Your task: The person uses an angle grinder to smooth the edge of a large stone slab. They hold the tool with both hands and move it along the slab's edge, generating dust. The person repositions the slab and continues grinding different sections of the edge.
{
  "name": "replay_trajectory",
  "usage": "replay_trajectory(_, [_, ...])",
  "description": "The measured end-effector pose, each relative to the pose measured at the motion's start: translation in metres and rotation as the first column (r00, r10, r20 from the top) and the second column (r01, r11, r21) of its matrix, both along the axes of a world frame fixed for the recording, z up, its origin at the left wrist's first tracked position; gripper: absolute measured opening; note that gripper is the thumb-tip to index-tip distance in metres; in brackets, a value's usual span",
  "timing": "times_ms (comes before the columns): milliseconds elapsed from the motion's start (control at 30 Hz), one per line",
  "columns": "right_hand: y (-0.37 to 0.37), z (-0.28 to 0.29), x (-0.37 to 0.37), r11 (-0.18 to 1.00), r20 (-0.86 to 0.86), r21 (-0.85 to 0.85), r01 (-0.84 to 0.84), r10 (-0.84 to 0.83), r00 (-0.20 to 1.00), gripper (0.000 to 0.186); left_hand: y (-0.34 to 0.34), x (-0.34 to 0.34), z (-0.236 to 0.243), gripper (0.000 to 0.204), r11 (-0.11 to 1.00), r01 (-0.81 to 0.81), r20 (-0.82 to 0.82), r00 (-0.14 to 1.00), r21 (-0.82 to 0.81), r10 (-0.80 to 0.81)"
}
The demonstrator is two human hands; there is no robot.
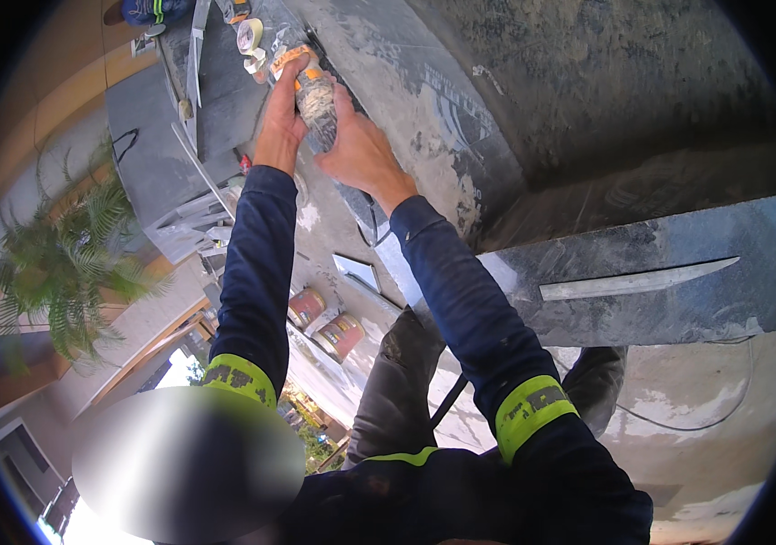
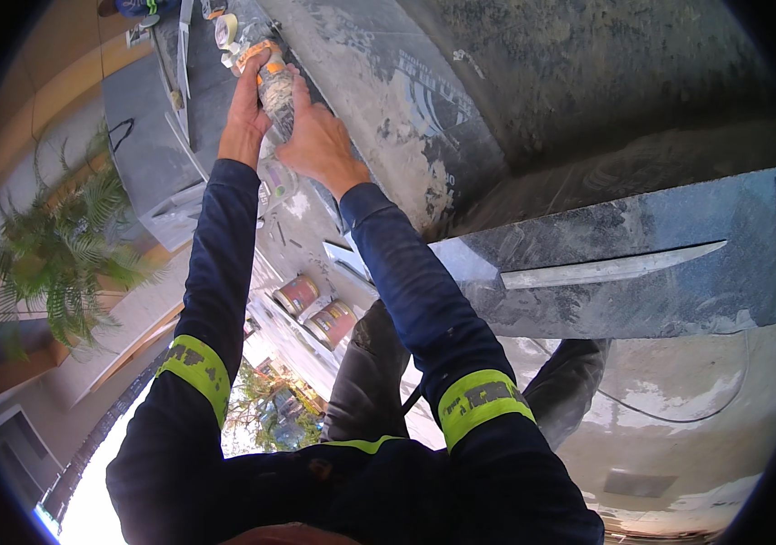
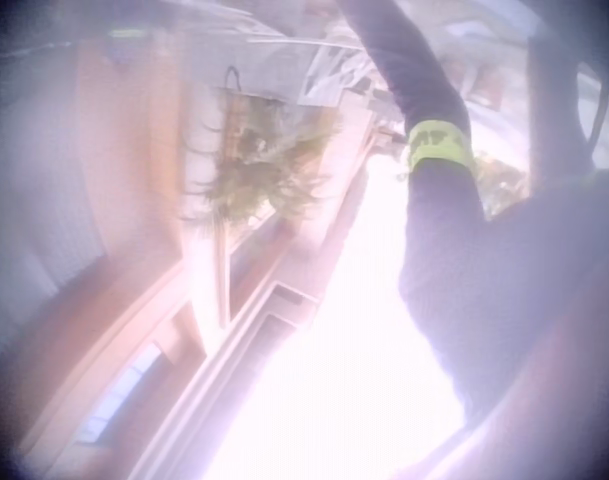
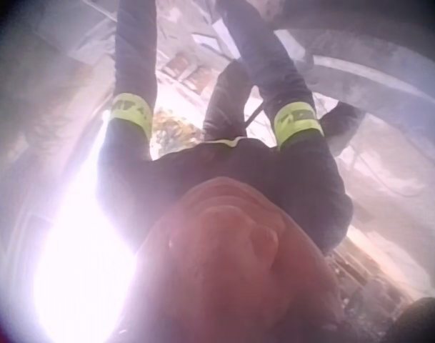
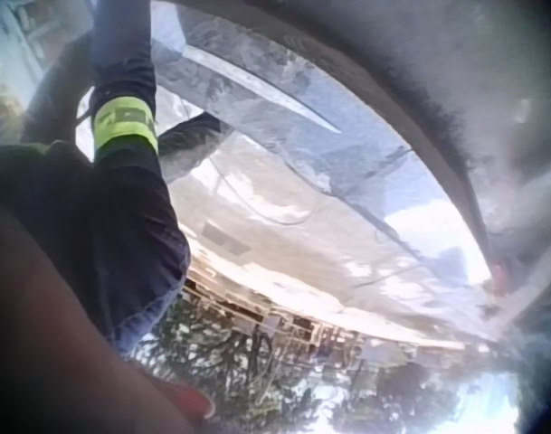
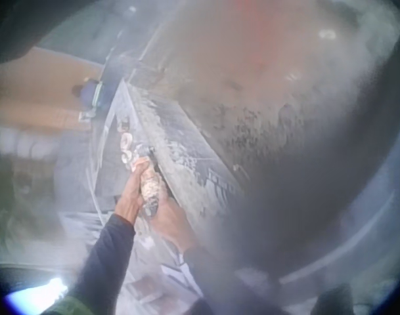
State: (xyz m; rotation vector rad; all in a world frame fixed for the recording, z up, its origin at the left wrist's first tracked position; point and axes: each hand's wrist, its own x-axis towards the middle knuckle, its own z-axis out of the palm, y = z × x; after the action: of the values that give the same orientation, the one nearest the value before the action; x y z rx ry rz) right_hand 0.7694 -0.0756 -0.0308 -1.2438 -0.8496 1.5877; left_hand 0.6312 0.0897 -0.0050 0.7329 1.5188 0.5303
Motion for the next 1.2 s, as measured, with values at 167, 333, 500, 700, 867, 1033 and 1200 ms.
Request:
replay_trajectory(167, [-0.005, -0.003, -0.005, 0.999, 0.041, 0.024, 0.039, -0.040, 0.998, 0.119, -0.007, 0.000, -0.001, 0.037, 1.000, 0.011, -0.005, 1.000, 0.028, -0.011])
replay_trajectory(333, [-0.008, -0.004, -0.005, 1.000, 0.002, 0.012, 0.023, -0.023, 1.000, 0.118, -0.012, 0.003, 0.002, 0.039, 0.999, 0.009, -0.037, 0.999, 0.041, -0.007])
replay_trajectory(500, [-0.011, -0.002, -0.002, 0.999, 0.018, 0.026, 0.031, -0.032, 0.999, 0.116, -0.014, 0.003, 0.000, 0.040, 0.999, 0.001, -0.042, 0.999, 0.036, 0.000])
replay_trajectory(700, [-0.010, 0.001, 0.003, 1.000, -0.008, -0.005, 0.000, 0.000, 1.000, 0.116, -0.012, 0.000, -0.001, 0.041, 1.000, 0.012, -0.018, 1.000, 0.020, -0.012])
replay_trajectory(867, [-0.005, 0.003, 0.003, 1.000, -0.016, -0.018, 0.000, -0.001, 1.000, 0.131, -0.006, -0.003, -0.004, 0.041, 1.000, 0.002, -0.015, 1.000, 0.001, -0.002])
replay_trajectory(1033, [-0.001, 0.002, 0.004, 0.998, -0.040, -0.049, -0.042, 0.040, 0.998, 0.117, -0.003, -0.002, -0.004, 0.040, 1.000, 0.002, -0.030, 1.000, -0.011, -0.002])
replay_trajectory(1200, [-0.001, 0.008, 0.000, 0.999, 0.100, -0.041, -0.003, 0.007, 0.995, 0.114, -0.014, 0.006, -0.001, 0.042, 0.998, -0.015, -0.065, 0.998, 0.066, 0.019])
